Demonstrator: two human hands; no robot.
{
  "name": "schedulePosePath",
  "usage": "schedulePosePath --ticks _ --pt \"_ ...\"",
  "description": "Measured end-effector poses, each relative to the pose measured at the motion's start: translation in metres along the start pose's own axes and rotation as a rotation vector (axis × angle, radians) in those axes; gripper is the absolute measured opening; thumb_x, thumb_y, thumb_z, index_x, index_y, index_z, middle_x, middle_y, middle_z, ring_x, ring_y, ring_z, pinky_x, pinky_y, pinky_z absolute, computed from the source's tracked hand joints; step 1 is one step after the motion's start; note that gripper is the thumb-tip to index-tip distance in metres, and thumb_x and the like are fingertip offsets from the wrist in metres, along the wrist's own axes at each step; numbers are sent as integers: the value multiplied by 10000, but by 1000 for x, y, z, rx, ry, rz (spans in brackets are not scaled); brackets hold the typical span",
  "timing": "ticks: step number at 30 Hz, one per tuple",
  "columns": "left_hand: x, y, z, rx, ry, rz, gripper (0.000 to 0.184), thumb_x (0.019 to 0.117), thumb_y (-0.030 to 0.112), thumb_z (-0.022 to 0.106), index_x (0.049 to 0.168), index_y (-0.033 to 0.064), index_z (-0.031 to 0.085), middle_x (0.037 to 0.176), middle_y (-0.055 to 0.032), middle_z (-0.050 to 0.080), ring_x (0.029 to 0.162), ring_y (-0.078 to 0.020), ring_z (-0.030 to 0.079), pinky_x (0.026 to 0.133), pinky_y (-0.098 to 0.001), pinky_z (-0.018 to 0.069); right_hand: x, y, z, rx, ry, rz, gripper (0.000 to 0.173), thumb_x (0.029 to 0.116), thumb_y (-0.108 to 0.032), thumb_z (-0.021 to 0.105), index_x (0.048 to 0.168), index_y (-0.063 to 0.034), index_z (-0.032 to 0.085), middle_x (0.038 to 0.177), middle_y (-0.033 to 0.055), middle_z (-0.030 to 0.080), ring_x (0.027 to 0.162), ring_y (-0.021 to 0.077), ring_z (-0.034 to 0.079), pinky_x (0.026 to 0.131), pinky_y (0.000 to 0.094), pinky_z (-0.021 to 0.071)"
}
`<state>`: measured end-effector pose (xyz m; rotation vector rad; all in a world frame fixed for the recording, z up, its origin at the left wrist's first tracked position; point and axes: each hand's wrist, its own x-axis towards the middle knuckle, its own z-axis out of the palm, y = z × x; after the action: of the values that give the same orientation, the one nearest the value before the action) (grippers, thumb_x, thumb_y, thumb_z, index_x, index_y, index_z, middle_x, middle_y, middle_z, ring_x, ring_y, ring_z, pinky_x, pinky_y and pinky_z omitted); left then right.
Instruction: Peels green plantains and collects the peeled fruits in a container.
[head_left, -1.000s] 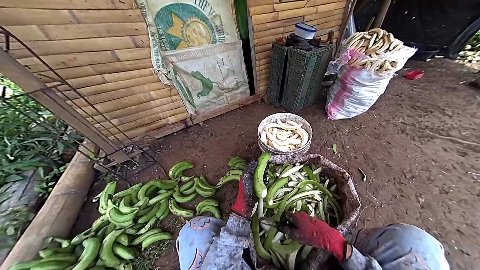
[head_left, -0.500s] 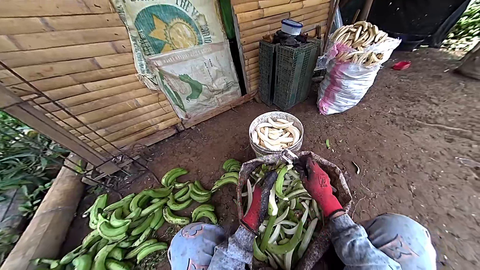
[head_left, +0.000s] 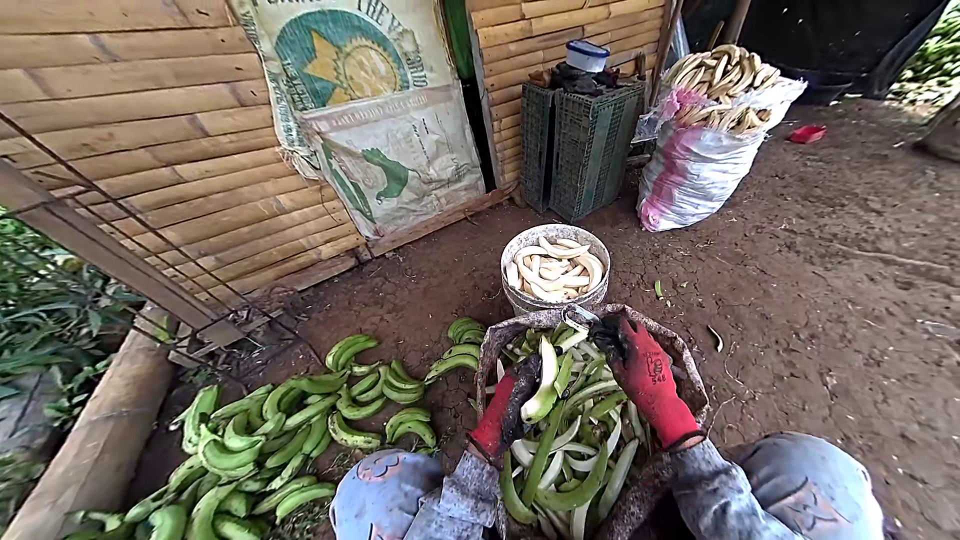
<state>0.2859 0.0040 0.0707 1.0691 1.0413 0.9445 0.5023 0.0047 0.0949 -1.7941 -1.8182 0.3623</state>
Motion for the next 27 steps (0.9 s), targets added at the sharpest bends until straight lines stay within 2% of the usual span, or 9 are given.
schedulePosePath --ticks 6,9,11,13,16,18,21,24,27 --pt "18 -1 -6 75 315 247 393 1113 213 375 1388 -34 511 1213 -154 638 1057 -146 643 946 -311 539 -56 -22 31 176 26 -280 385 905 -260 674 1240 -72 700 1092 175 712 946 336 719 776 495 593" --pt "20 1 -10 54 392 296 415 1123 213 328 1420 -32 483 1255 -180 625 1087 -181 652 963 -341 547 -65 -31 38 68 33 -327 405 841 -235 711 1219 -90 717 1054 214 703 922 401 712 717 522 585" --pt "15 0 -4 48 356 341 413 1115 187 325 1417 -54 473 1270 -176 610 1106 -159 630 973 -307 527 -49 -29 30 14 21 -261 431 851 -168 709 1275 -86 696 1115 258 686 985 451 692 773 562 567" --pt "0 7 4 189 267 308 425 1105 143 348 1446 -97 429 1373 -219 551 1233 -155 561 1071 -282 446 -28 -20 23 22 -22 -216 438 889 -131 670 1322 -73 669 1182 276 665 1057 467 666 865 590 536" --pt "-22 22 14 412 -27 137 457 1099 156 382 1498 -67 403 1465 -219 511 1320 -162 523 1123 -293 402 0 -4 10 31 -167 -58 408 994 -154 560 1387 -55 608 1268 255 643 1155 426 644 974 582 498" --pt "-22 16 18 382 -23 76 428 1105 172 378 1476 -34 433 1350 -180 581 1177 -137 605 1015 -293 498 8 4 5 50 -241 31 409 1026 -191 531 1412 -65 583 1303 224 641 1200 386 633 1019 567 479" --pt "-7 11 7 105 163 135 436 1099 206 411 1467 -27 430 1258 -165 618 1049 -140 649 925 -304 551 -14 -5 9 163 -106 -51 402 984 -187 588 1362 -57 628 1232 214 676 1121 368 672 973 549 517" --pt "6 11 0 -441 269 237 317 1112 167 302 1224 -1 546 969 -93 683 842 -136 687 764 -289 594 -46 -21 31 231 69 -265 395 897 -207 660 1257 -50 703 1132 197 713 1005 363 711 847 539 573" --pt "9 13 0 -779 287 228 429 1119 245 185 1104 38 560 863 -69 703 750 -128 710 676 -255 604 -55 -26 48 150 174 -415 388 860 -305 687 1173 -85 751 1042 182 729 941 378 721 760 532 585"
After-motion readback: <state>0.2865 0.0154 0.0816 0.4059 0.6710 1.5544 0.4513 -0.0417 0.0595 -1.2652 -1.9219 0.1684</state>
